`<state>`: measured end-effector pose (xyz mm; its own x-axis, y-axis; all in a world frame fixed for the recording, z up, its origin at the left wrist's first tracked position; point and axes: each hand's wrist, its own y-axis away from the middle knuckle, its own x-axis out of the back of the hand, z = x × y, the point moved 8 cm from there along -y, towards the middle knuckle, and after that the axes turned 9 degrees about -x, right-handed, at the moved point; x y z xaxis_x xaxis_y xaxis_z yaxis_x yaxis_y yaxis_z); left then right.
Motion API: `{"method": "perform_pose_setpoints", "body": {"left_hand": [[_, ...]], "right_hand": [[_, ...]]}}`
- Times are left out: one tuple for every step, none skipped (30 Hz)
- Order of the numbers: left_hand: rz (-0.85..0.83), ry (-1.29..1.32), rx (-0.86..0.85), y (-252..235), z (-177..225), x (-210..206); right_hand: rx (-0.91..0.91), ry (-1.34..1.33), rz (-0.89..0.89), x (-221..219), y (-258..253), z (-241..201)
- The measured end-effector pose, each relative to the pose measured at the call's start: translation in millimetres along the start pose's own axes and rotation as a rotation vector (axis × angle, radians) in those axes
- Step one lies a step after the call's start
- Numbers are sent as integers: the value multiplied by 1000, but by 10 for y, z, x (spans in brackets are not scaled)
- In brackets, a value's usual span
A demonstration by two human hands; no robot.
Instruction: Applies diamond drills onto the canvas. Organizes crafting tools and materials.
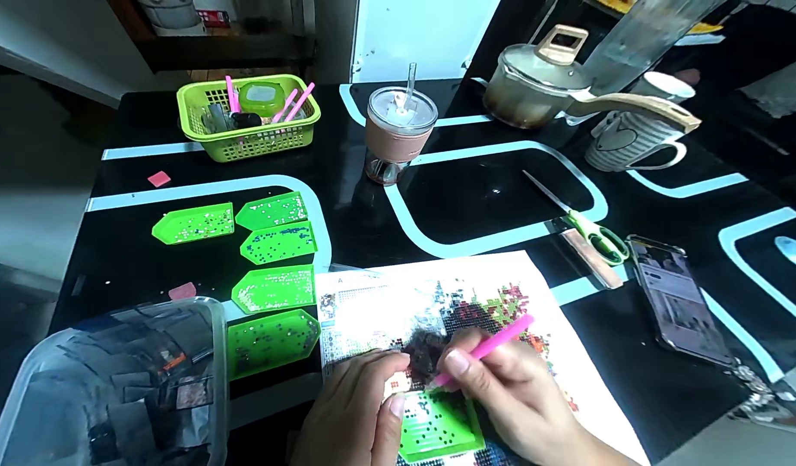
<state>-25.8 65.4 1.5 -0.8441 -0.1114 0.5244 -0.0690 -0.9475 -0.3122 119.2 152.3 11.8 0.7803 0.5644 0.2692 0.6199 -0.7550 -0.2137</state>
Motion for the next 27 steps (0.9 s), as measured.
{"method": "perform_pose_setpoints", "body": {"left_hand": [[-7,2,7,-2,0,1],[-10,3,11,-6,0,2],[-11,1,12,-7,2,0],[-10,-1,9,-6,5,-4],[-12,-5,3,-6,8,-8],[-17,-6,-2,-9,11,-8],[-24,-7,-3,-12,12,-6],[-28,-7,-3,-12,12,-4],[-31,-7,-3,-11,12,-3],[-32,-7,-3,-9,13,-1],[-29,-7,-2,-8,12,1],[-26,-5,-3,-6,10,2],[-24,-5,-6,-5,9,1],[-23,-8,-7,-3,8,-2],[-25,-11,-8,-1,7,-5],[-26,-13,-10,-3,7,-6],[-25,-15,-13,-2,6,-5],[-24,-15,-16,-1,8,-2],[-21,-15,-19,1,8,0],[-17,-12,-21,1,10,1],[-13,-10,-22,3,10,0],[-11,-9,-21,5,10,0],[-12,-10,-20,6,10,-2],[-12,-10,-19,6,9,-3],[-14,-11,-18,6,6,-4],[-14,-13,-18,7,6,-4],[-13,-16,-18,7,6,-3]], "right_hand": [[-74,-55,53,89,-27,42],[-144,-72,118,197,-56,89],[-198,-55,172,310,-85,137],[-230,-30,209,407,-112,183],[-237,-2,231,474,-133,221],[-229,35,238,507,-148,248],[-209,74,232,508,-155,262],[-183,107,222,494,-155,266],[-155,130,216,476,-151,263],[-130,140,207,456,-146,255],[-105,144,196,434,-143,238],[-79,148,181,410,-140,216],[-55,160,168,386,-139,196],[-39,183,158,368,-136,184],[-28,207,152,357,-136,176],[-22,223,151,353,-137,171],[-17,229,153,355,-140,169],[-15,230,154,357,-143,170],[-13,232,156,358,-144,171],[-11,234,158,357,-146,172],[-7,236,157,357,-147,170],[-4,237,154,354,-148,169],[-2,242,152,351,-149,172],[0,252,149,349,-150,174],[2,268,145,345,-151,172],[7,287,144,340,-151,165],[16,312,144,333,-149,155]]}}
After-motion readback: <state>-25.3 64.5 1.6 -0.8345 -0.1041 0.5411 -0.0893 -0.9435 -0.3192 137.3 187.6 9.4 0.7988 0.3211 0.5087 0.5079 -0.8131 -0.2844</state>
